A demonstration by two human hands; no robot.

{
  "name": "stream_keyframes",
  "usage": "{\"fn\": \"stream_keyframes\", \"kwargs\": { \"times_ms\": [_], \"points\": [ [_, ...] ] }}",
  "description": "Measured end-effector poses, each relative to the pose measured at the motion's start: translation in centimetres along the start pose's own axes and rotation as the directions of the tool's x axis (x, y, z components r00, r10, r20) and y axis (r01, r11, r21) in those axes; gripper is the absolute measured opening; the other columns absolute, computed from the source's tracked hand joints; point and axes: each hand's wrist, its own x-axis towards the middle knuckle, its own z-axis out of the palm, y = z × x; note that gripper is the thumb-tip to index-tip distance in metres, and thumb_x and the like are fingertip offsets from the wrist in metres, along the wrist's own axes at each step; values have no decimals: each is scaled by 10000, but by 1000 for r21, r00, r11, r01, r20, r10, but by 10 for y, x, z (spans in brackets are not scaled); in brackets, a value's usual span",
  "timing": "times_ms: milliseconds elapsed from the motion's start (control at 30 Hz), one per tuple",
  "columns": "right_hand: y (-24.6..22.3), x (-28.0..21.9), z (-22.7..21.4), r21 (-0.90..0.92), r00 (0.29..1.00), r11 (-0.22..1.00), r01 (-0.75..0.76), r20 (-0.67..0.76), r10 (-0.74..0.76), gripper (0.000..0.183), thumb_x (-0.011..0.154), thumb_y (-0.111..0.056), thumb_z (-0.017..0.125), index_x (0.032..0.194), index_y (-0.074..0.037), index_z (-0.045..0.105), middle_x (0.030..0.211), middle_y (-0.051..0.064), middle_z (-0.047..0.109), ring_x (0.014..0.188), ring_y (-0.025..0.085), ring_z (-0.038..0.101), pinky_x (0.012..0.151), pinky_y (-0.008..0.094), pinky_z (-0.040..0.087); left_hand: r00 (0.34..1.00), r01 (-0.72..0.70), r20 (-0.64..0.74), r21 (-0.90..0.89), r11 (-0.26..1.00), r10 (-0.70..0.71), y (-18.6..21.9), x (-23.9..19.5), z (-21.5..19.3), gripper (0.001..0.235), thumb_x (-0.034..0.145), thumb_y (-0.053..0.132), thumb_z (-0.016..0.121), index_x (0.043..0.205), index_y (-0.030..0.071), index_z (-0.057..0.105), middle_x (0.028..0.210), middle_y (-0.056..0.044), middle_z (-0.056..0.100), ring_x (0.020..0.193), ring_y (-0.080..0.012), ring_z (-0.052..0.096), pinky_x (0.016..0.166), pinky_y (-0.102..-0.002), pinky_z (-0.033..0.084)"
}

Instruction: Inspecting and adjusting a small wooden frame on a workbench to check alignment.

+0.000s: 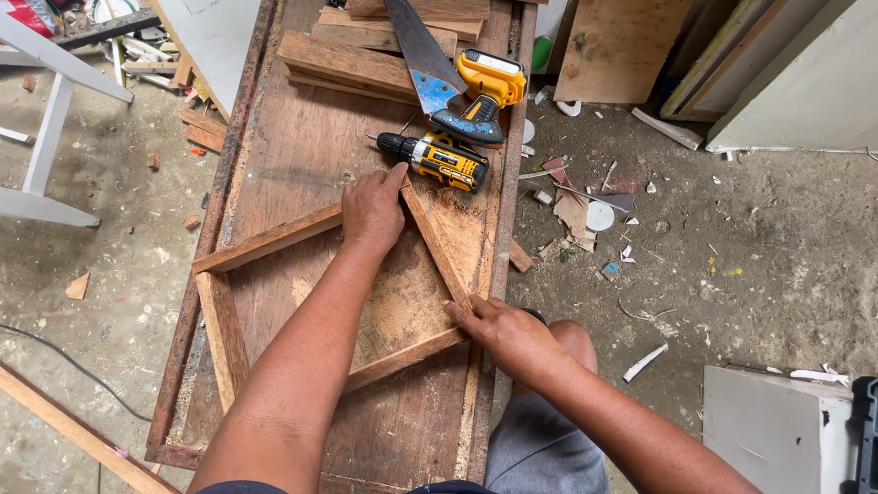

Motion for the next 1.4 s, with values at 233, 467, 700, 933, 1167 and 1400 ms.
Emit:
{"fn": "stream_keyframes", "kwargs": {
  "times_ms": [233, 467, 700, 933, 1167, 1400],
  "points": [
    [-9, -1, -27, 3, 998, 999, -35, 45, 34, 540, 958, -2, 562, 1474, -155, 528, 1200, 287, 690, 1026, 362, 739, 827, 428, 631, 999, -7, 34, -71, 997, 10, 5, -2, -18, 643, 827, 82, 659, 1455, 178, 563, 1092, -111, 670, 1074, -343, 646, 897, -511, 482],
    [-2, -10, -17, 160, 996, 984, -75, -38, 82, 655, 910, -14, 643, 1528, -155, 478, 1239, 264, 691, 1018, 337, 739, 854, 426, 627, 999, -34, -44, -95, 995, 30, 11, -16, -48, 759, 799, 30, 700, 1524, 111, 490, 1292, -165, 636, 1268, -370, 555, 1073, -561, 399],
    [5, -24, 12, 232, 959, 972, 18, -279, 49, 709, 842, -78, 767, 1498, -89, 499, 1249, 242, 696, 1033, 404, 724, 827, 517, 611, 980, -171, -155, -357, 918, 123, 74, -120, -104, 583, 826, -47, 607, 1384, 109, 547, 1144, -148, 611, 1203, -342, 565, 1053, -500, 457],
    [-6, -36, 33, 236, 957, 972, 15, -285, 54, 777, 827, -67, 768, 1532, -123, 446, 1426, 135, 612, 1247, 357, 601, 971, 465, 558, 990, -129, -102, -432, 893, 94, 78, -279, -103, 473, 892, 24, 590, 1364, 37, 552, 1295, -110, 630, 1257, -284, 583, 1151, -468, 467],
    [-35, -38, 6, 186, 906, 886, -424, 84, 416, 841, 853, -187, 683, 1599, -268, 305, 1630, 3, 387, 1468, 250, 406, 951, 494, 548, 966, 135, -191, -208, 969, -176, -4, -366, -138, 493, 917, 109, 620, 1402, 84, 531, 1321, -81, 614, 1275, -273, 566, 1170, -465, 435],
    [-76, -36, -5, 67, 764, 762, -643, 125, 633, 940, 847, -301, 666, 1639, -369, 163, 1684, -91, 266, 1467, 204, 405, 802, 533, 613, 781, 592, -53, -255, 764, -622, -64, -420, -126, 839, 814, 209, 717, 1566, 58, 375, 1560, -164, 477, 1459, -351, 398, 1259, -513, 228]
  ]
}}
